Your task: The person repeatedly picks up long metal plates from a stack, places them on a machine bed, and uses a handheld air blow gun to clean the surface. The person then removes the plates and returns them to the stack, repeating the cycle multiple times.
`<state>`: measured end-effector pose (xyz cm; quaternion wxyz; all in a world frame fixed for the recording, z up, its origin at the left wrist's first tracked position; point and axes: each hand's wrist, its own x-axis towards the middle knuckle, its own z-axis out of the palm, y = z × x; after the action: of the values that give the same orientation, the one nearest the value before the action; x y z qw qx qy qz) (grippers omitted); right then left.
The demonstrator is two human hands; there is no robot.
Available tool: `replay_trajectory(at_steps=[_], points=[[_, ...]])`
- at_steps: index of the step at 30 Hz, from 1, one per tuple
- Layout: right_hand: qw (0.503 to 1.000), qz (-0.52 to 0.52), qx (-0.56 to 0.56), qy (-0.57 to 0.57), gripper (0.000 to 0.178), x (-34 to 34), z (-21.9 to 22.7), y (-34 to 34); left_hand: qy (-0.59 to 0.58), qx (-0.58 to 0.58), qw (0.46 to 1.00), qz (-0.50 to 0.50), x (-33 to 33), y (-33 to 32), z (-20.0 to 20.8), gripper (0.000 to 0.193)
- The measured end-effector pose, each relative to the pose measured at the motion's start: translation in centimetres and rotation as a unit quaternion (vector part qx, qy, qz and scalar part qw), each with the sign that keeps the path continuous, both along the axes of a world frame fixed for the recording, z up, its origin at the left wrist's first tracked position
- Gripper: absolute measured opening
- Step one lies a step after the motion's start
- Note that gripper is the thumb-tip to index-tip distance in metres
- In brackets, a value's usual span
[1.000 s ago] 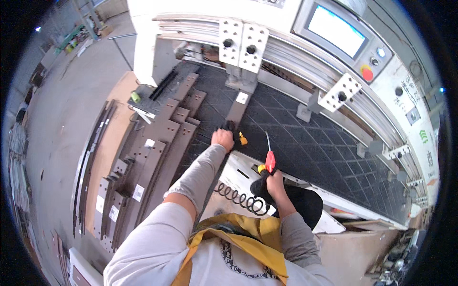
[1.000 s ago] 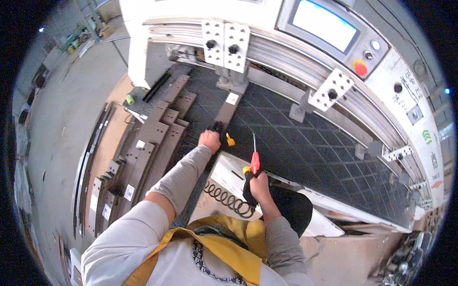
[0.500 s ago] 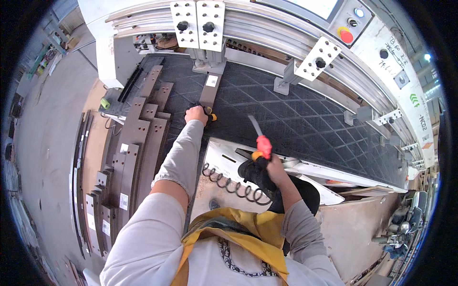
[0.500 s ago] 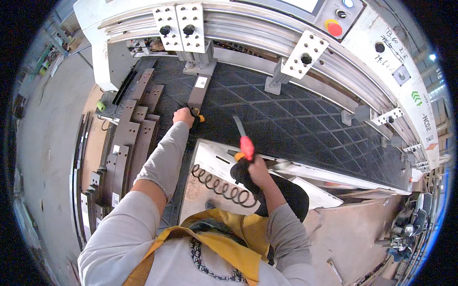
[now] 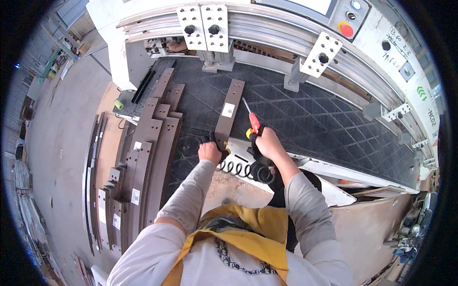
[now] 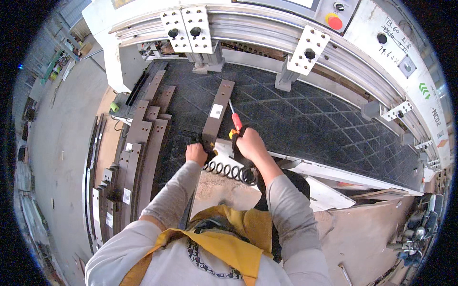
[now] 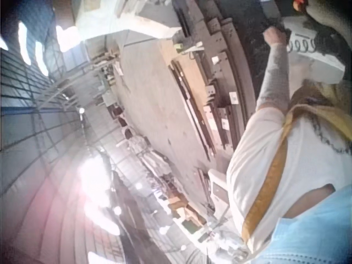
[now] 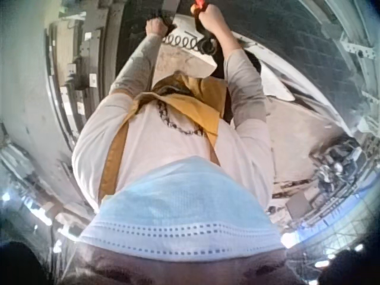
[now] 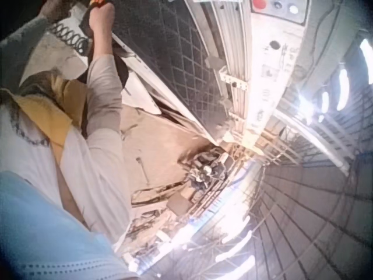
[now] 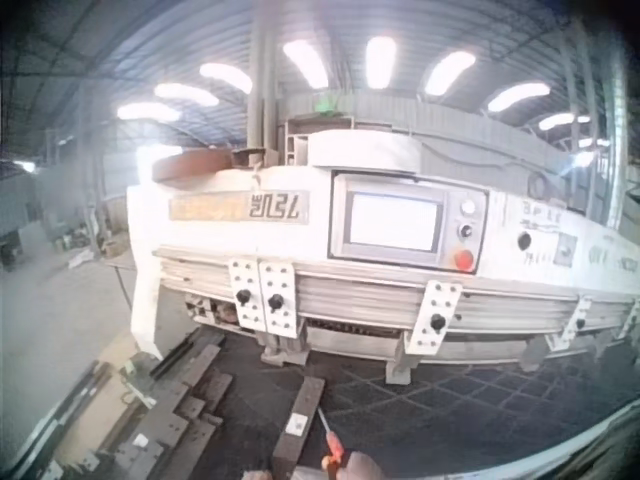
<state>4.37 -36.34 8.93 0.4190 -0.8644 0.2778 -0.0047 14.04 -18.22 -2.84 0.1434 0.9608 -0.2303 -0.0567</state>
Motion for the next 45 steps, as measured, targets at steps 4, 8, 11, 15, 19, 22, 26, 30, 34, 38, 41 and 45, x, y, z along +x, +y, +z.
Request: replay_trajectory(at_steps=[4,8,11,15,19,22,26,30,34,38,41,45], points=[[0.999,-0.009,-0.003,0.042,0.034,1.2,-1.2,-0.6,0.019,0.033,0.999,-0.021,-2.0,2.1,1.1,0.011],[0.999,0.019,0.038,0.026,0.034,1.6,-0.4,0.4,-0.063,-0.014,0.998,-0.025,-0.6,1.0,0.3,0.010],[0.999,0.006,0.034,0.034,0.034,1.3,-1.6,0.3,-0.029,0.030,0.998,-0.043,1.7,-2.2,1.0,0.017],[0.996,-0.067,0.058,-0.012,0.032,-0.4,-0.8,-0.4,-0.010,0.046,0.997,-0.059,5.0,-5.8,1.5,0.027],[0.993,-0.076,0.060,-0.064,0.031,-1.8,-0.8,-1.9,-0.028,0.074,0.989,-0.125,8.2,-8.0,2.3,0.019],[0.991,-0.125,0.002,0.036,0.024,-3.4,-3.1,-3.8,-0.037,0.041,0.997,-0.059,8.3,-10.0,3.5,0.018],[0.996,-0.079,0.037,0.019,0.024,-3.9,-3.0,-3.2,0.038,0.065,0.994,-0.079,4.7,-11.9,2.3,0.024],[0.993,-0.061,0.103,-0.003,0.026,-3.0,-1.2,-2.4,0.075,0.060,0.990,-0.108,1.1,-11.9,2.2,0.026],[0.993,-0.037,0.116,0.004,0.025,-2.0,-0.2,-2.0,0.034,0.030,0.998,-0.045,0.8,-9.2,2.3,0.021],[0.993,-0.015,0.113,-0.021,0.030,-1.4,-1.4,-2.4,0.015,0.069,0.997,0.004,6.2,-5.1,0.9,0.019],[0.990,0.001,0.138,-0.024,0.030,-0.8,0.1,-1.3,-0.006,0.023,0.999,0.037,8.6,-2.7,0.9,0.015],[0.984,0.010,0.168,-0.055,0.025,-0.6,-1.1,-1.7,-0.002,0.062,0.995,0.078,7.3,-0.8,0.8,0.015]])
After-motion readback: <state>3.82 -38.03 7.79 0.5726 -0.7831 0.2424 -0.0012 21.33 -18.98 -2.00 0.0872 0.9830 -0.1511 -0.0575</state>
